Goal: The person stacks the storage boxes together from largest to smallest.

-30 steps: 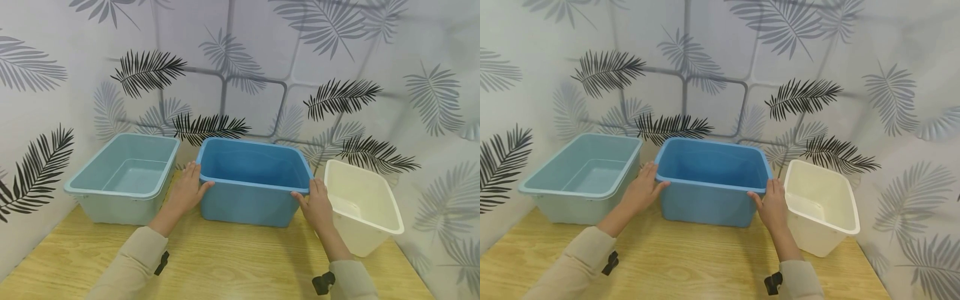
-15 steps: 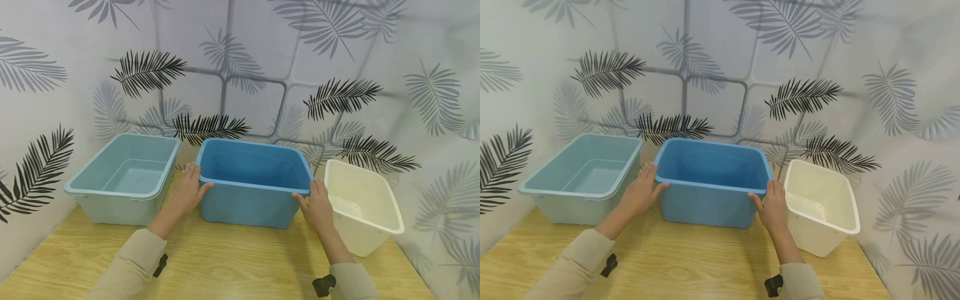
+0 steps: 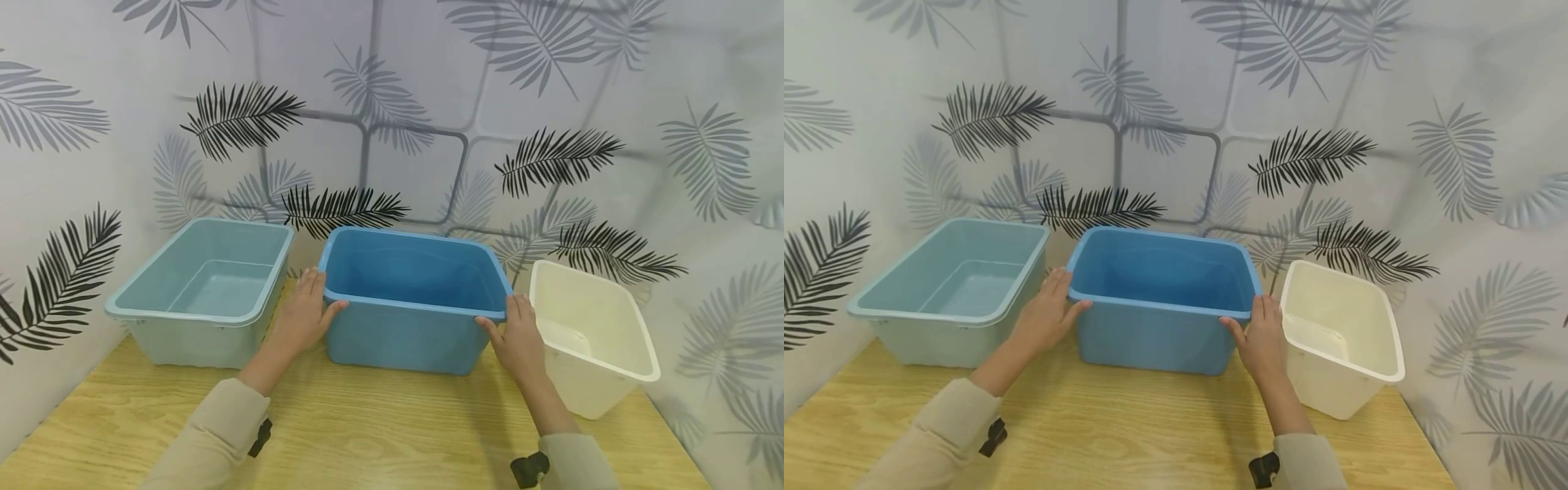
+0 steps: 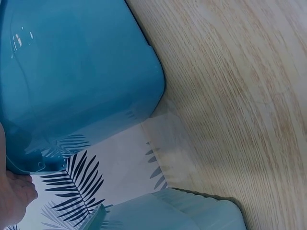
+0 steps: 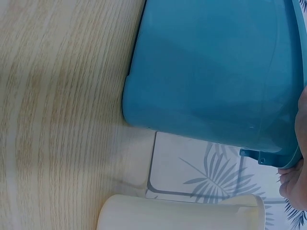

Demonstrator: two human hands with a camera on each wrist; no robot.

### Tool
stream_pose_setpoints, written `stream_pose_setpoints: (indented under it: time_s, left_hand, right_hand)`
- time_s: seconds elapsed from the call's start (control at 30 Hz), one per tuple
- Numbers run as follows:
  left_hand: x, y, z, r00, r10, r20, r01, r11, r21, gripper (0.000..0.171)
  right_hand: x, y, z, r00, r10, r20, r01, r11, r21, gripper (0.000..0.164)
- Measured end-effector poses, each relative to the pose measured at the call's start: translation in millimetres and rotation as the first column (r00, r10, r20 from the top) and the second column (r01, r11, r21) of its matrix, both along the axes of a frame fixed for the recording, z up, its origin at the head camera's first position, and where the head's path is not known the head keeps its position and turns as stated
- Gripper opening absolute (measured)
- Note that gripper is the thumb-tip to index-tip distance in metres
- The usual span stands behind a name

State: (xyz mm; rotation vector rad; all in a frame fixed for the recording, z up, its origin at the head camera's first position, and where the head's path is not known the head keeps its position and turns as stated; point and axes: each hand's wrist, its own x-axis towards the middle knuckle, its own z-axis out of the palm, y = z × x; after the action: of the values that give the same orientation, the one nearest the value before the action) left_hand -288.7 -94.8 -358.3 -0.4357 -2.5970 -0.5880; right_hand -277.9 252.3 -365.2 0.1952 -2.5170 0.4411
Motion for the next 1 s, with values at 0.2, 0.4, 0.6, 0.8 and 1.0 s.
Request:
stream_pose_setpoints:
  time_s: [0.2, 0.4, 0.6, 0.8, 1.0]
  left_hand:
    - [1.2, -0.2, -1.9, 1.000, 0.003, -0.010, -0.003, 1.000, 0.005, 0.070]
    - [2.1, -0.2, -2.9, 1.000, 0.005, 0.001, -0.005, 1.000, 0.019, 0.071]
    - [4.5, -0.9, -3.3, 1.000, 0.001, -0.015, 0.000, 1.000, 0.027, 0.070]
    - [5.6, -2.2, -5.5, 0.998, -0.004, -0.070, 0.006, 1.000, 0.020, 0.071]
    - [6.9, -2.8, -7.3, 0.995, -0.006, -0.095, 0.008, 1.000, 0.019, 0.073]
  right_hand:
    - [1.5, -1.0, -0.6, 1.000, -0.006, 0.010, 0.006, 1.000, -0.002, 0.075]
    - [1.7, -0.6, -1.7, 1.000, -0.011, 0.011, 0.011, 1.000, 0.004, 0.075]
    - [3.5, -1.0, -3.4, 1.000, -0.004, -0.015, 0.004, 1.000, -0.004, 0.075]
    - [6.1, -1.0, -4.0, 0.999, 0.009, -0.049, -0.009, 1.000, 0.002, 0.075]
    - [8.4, -0.7, -3.6, 0.997, 0.017, -0.072, -0.016, 1.000, 0.015, 0.077]
